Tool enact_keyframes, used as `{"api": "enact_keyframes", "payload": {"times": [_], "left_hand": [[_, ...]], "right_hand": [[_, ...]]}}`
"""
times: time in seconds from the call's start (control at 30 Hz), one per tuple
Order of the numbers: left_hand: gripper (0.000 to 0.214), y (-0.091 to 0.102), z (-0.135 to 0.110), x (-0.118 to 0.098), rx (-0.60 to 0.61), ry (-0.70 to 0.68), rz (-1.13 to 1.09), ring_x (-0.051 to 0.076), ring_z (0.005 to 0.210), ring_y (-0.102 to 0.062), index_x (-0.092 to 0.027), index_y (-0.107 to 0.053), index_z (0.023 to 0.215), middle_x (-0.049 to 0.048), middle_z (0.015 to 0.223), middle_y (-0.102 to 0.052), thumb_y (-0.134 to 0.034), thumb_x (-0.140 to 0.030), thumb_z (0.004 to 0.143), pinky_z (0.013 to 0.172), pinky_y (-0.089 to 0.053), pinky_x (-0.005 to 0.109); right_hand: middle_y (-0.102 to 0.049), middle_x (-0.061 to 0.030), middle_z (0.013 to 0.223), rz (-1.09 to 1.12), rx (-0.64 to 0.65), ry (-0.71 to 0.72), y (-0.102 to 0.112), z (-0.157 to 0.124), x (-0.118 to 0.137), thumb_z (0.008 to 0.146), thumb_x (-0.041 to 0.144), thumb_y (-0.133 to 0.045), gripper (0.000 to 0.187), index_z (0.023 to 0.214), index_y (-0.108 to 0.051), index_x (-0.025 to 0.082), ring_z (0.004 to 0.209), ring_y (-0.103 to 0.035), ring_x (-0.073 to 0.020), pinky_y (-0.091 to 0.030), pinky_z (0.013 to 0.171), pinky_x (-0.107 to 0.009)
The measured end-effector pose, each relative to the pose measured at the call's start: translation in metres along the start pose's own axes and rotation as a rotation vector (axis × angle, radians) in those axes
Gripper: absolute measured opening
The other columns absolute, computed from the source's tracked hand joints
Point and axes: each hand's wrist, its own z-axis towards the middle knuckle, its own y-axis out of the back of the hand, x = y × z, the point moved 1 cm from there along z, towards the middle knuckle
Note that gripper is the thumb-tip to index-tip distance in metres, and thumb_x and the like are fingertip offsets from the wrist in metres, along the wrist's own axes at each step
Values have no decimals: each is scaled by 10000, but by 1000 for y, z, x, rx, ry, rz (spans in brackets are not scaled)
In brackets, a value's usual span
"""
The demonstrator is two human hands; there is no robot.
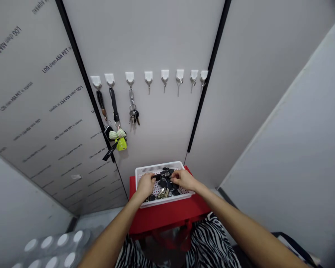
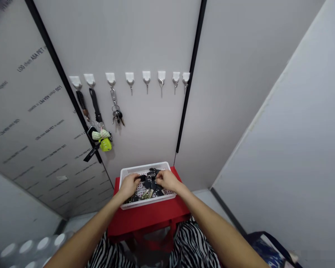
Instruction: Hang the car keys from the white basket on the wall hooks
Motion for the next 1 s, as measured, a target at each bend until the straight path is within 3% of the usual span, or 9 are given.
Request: {"api": "enact_keyframes", "payload": {"times": [0.13,0.27,0.47,0.63,0.8,1.0], "left_hand": [[223,10,0,-2,0,-23,-56,132,778,-490,-157,-551,815,53,841,-574,-380,-181,673,695,-339,216],[232,14,-1,4,5,-1,-33,135,813,-483,-167,-546,839,46,875,-567,-388,-194,671,712,-333,214],[231,15,-4,5,34,-2,24,143,820,-485,-185,-541,835,45,871,-567,-383,-201,667,695,-339,222],[217,16,-5,3,43,-25,35,144,794,-489,-179,-546,802,46,851,-569,-386,-186,655,668,-345,222],[206,14,-6,3,44,-34,-7,142,781,-489,-171,-551,784,45,832,-568,-403,-165,640,695,-350,238],[364,5,-2,-14,-86,-147,-239,134,907,-434,-160,-455,978,50,1000,-498,-456,-168,614,803,-308,241]], "right_hand": [[-493,26,516,-71,32,-22,-8,-2,0,496,166,-522,212,707,-540,153,456,-396,-70,-277,435,-170],[-485,23,511,-33,-67,-21,-4,-3,0,518,71,-421,160,609,-527,149,464,-392,-64,-284,460,-169],[-440,56,467,396,-145,-64,12,1,0,542,136,-431,69,601,-463,148,418,-377,-49,-288,441,-169],[-453,71,452,784,-152,-141,18,0,5,485,170,-511,151,615,-438,147,408,-395,-41,-309,449,-177],[-470,67,456,995,-153,-216,16,1,6,476,179,-535,175,618,-438,150,397,-415,-43,-321,434,-185],[-488,57,478,1111,-56,-184,10,7,20,476,209,-566,194,611,-440,148,409,-439,-48,-340,450,-198]]}}
